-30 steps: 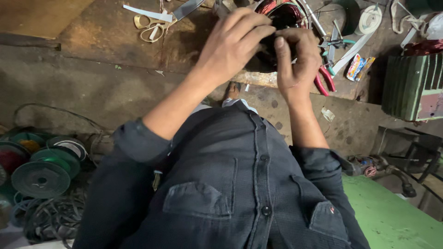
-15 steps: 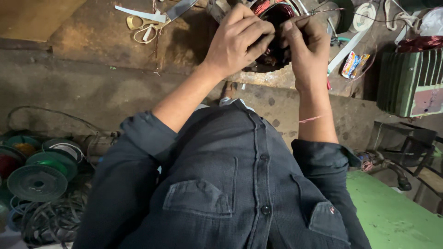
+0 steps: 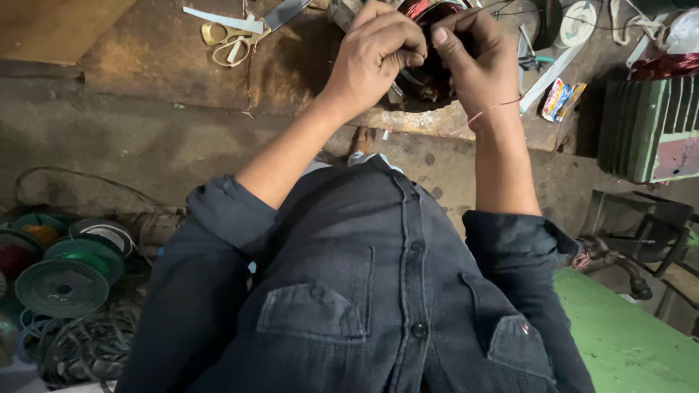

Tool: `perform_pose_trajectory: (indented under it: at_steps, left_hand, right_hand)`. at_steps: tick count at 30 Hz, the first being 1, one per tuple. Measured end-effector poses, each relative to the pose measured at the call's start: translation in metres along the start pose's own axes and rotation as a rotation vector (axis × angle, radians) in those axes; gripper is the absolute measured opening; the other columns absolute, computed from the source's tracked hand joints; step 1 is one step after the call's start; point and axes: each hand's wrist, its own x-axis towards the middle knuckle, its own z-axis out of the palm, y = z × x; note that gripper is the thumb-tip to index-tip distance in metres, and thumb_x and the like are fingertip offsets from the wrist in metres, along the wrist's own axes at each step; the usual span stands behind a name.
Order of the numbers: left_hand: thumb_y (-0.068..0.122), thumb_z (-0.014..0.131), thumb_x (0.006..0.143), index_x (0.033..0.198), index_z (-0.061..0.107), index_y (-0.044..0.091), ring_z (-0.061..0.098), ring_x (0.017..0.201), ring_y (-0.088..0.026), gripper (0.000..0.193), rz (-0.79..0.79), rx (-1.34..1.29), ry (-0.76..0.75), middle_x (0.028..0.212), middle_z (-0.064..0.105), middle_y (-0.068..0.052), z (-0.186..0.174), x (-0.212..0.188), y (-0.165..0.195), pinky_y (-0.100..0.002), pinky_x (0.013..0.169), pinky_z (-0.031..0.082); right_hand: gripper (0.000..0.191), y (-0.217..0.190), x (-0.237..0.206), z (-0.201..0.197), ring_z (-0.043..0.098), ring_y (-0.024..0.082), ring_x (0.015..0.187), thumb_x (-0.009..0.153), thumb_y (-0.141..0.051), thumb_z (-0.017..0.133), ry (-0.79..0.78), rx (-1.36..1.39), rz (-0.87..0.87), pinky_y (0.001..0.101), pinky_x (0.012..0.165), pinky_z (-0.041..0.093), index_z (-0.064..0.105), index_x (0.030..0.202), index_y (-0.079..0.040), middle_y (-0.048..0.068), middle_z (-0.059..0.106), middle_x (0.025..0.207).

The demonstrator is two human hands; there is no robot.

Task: The person sits at a workbench rewinding an electric motor stator. They cut copper wire with scissors and pliers, pull and route wire strands around the stator, and press the wound wire into place inside the motor housing.

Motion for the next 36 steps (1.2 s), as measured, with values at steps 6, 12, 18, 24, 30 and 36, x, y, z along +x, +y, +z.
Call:
perform_pose_trajectory:
  at_steps: [6, 12, 18, 24, 30, 36]
  left_hand:
    - [0.009, 0.083, 0.091, 0.102, 0.069, 0.002, 0.065, 0.102, -0.026, 0.019, 0.094, 0.178, 0.116, 0.104, 0.071, -0.009, -0.002, -0.010, 0.015, -0.038, 0.092, 0.055]
    - [0.015, 0.077, 0.098, 0.101, 0.071, 0.005, 0.074, 0.094, -0.021, 0.012, -0.155, 0.018, 0.233, 0.100, 0.074, -0.005, 0.004, -0.008, 0.018, -0.033, 0.086, 0.059]
    - [0.017, 0.077, 0.097, 0.099, 0.069, 0.006, 0.070, 0.094, -0.025, 0.013, -0.155, -0.032, 0.171, 0.095, 0.073, -0.004, 0.004, -0.004, 0.017, -0.037, 0.086, 0.056]
    - [0.017, 0.082, 0.090, 0.098, 0.069, 0.008, 0.066, 0.102, -0.025, 0.018, -0.045, 0.071, 0.097, 0.098, 0.073, -0.003, 0.004, -0.007, 0.011, -0.040, 0.089, 0.054]
    - [0.010, 0.086, 0.092, 0.122, 0.058, 0.009, 0.065, 0.110, -0.026, 0.041, -0.118, 0.076, -0.028, 0.111, 0.066, -0.008, -0.001, -0.013, -0.004, -0.041, 0.095, 0.055]
    - [-0.003, 0.080, 0.088, 0.135, 0.043, 0.008, 0.069, 0.105, -0.028, 0.060, -0.171, -0.074, -0.003, 0.114, 0.061, -0.011, 0.003, -0.011, -0.006, -0.041, 0.092, 0.057]
  right_hand:
    - [0.011, -0.007, -0.016, 0.003, 0.058, 0.006, 0.084, 0.107, -0.010, 0.072, 0.113, 0.051, 0.023, 0.0231, 0.078, 0.048, 0.065, 0.103, -0.003, -0.002, 0.067, 0.093]
    - [0.016, -0.008, -0.027, 0.004, 0.061, 0.010, 0.093, 0.109, -0.010, 0.076, 0.118, -0.135, -0.127, 0.0245, 0.087, 0.050, 0.066, 0.104, 0.001, 0.001, 0.069, 0.101]
    - [0.013, 0.000, -0.018, 0.004, 0.064, 0.012, 0.090, 0.104, -0.009, 0.079, 0.121, -0.585, -0.239, 0.0252, 0.083, 0.049, 0.072, 0.104, 0.001, 0.007, 0.072, 0.096]
    - [0.013, -0.011, -0.012, 0.006, 0.065, 0.009, 0.100, 0.112, -0.010, 0.071, 0.113, -0.104, -0.203, 0.0244, 0.095, 0.053, 0.065, 0.109, 0.001, 0.004, 0.074, 0.106]
    - [0.017, -0.026, -0.021, 0.020, 0.064, 0.017, 0.098, 0.102, -0.013, 0.076, 0.114, -0.193, -0.231, 0.0299, 0.091, 0.052, 0.067, 0.108, 0.000, 0.008, 0.070, 0.105]
    - [0.019, -0.019, -0.018, 0.032, 0.060, 0.032, 0.110, 0.100, -0.013, 0.082, 0.157, -0.653, -0.443, 0.0401, 0.097, 0.049, 0.069, 0.106, -0.002, 0.013, 0.064, 0.113]
